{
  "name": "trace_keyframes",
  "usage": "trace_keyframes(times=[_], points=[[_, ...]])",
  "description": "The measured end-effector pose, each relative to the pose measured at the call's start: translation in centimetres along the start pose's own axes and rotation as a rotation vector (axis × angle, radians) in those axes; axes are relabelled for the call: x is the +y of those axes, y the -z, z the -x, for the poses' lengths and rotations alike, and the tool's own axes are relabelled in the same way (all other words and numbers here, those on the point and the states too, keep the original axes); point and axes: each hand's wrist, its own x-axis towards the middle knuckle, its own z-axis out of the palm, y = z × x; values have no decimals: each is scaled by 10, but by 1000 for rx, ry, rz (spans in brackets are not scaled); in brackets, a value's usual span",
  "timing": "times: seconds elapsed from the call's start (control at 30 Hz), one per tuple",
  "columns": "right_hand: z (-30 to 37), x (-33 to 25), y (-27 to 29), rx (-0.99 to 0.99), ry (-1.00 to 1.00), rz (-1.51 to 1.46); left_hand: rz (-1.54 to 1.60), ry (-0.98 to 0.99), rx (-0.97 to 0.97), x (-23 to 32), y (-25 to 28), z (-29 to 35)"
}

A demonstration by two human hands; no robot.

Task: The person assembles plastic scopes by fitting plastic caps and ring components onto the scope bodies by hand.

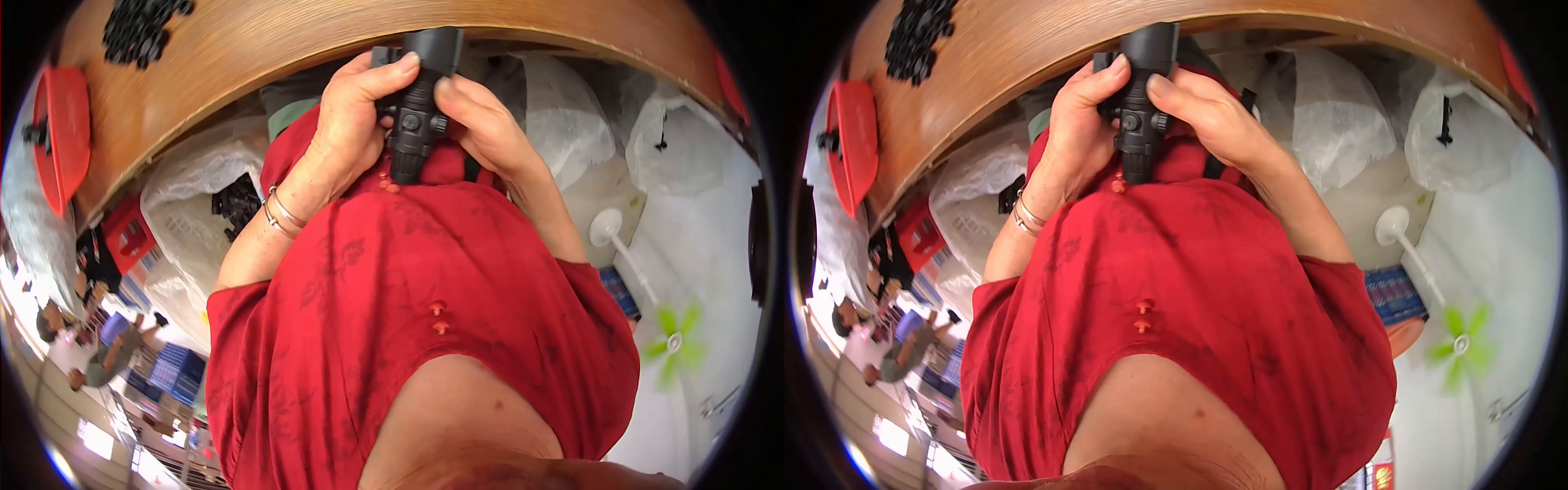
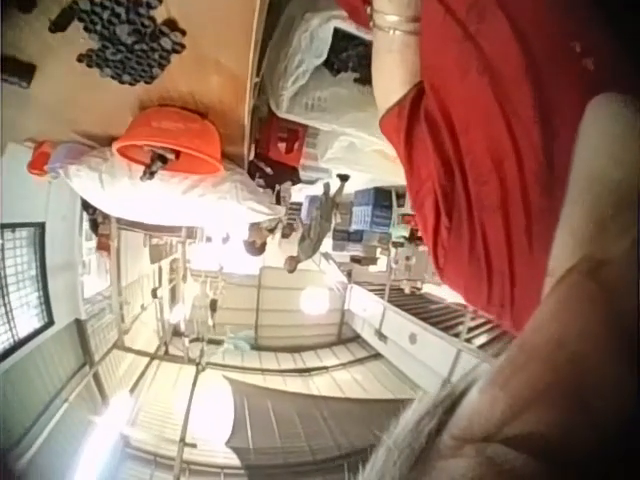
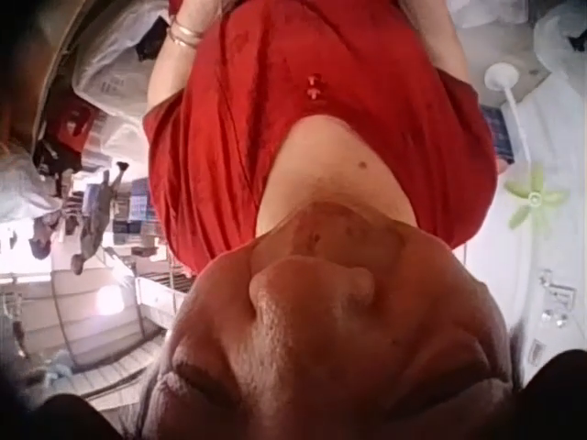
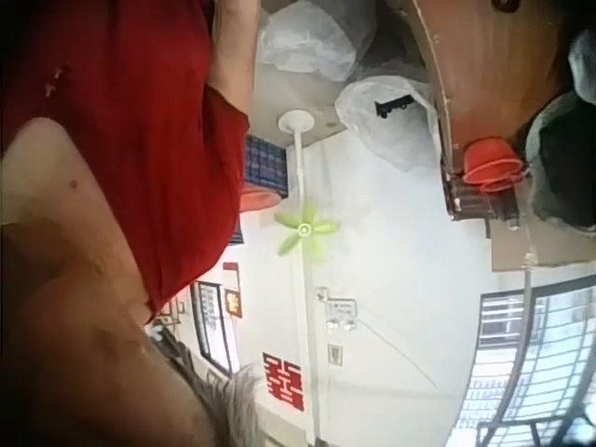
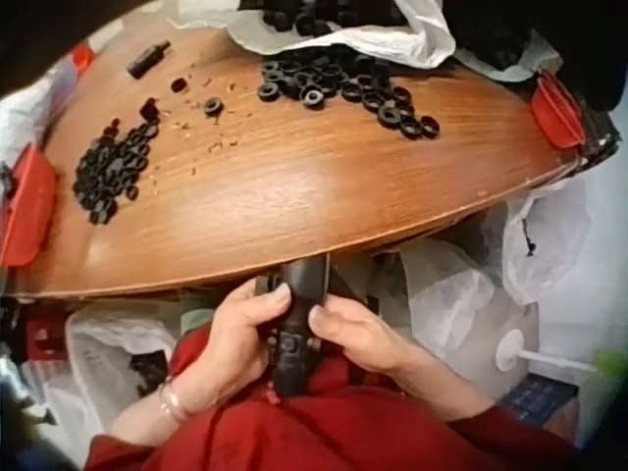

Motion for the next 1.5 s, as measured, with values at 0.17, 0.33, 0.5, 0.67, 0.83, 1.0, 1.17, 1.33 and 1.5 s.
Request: trace_keyframes(times=[0.17, 0.33, 0.5, 0.67, 0.83, 1.0, 1.17, 1.33, 1.5], points=[[14, -9, -6, -82, 40, 156, 168, -69, -107, 6, -5, 20], [21, -15, 1, 147, 251, 380, -41, -521, -77, 17, -34, 28], [-3, -58, 13, -51, 328, 577, 70, -541, -179, 42, -19, 28], [-15, -98, -15, 10, 418, 796, -275, -359, -239, 77, 98, 46], [-29, -100, -7, 153, 298, 789, -557, -27, 275, 26, 296, 93], [-42, -108, -25, 216, 157, 790, -1691, 568, 588, -23, 372, 136], [-65, -112, -22, 196, 140, 789, -659, 185, -53, 87, 237, 110], [-73, -110, -22, 280, 178, 762, -425, -463, -413, 196, 152, 29], [-67, -103, -24, 343, 269, 764, -1193, -979, 409, 316, 111, -126]])
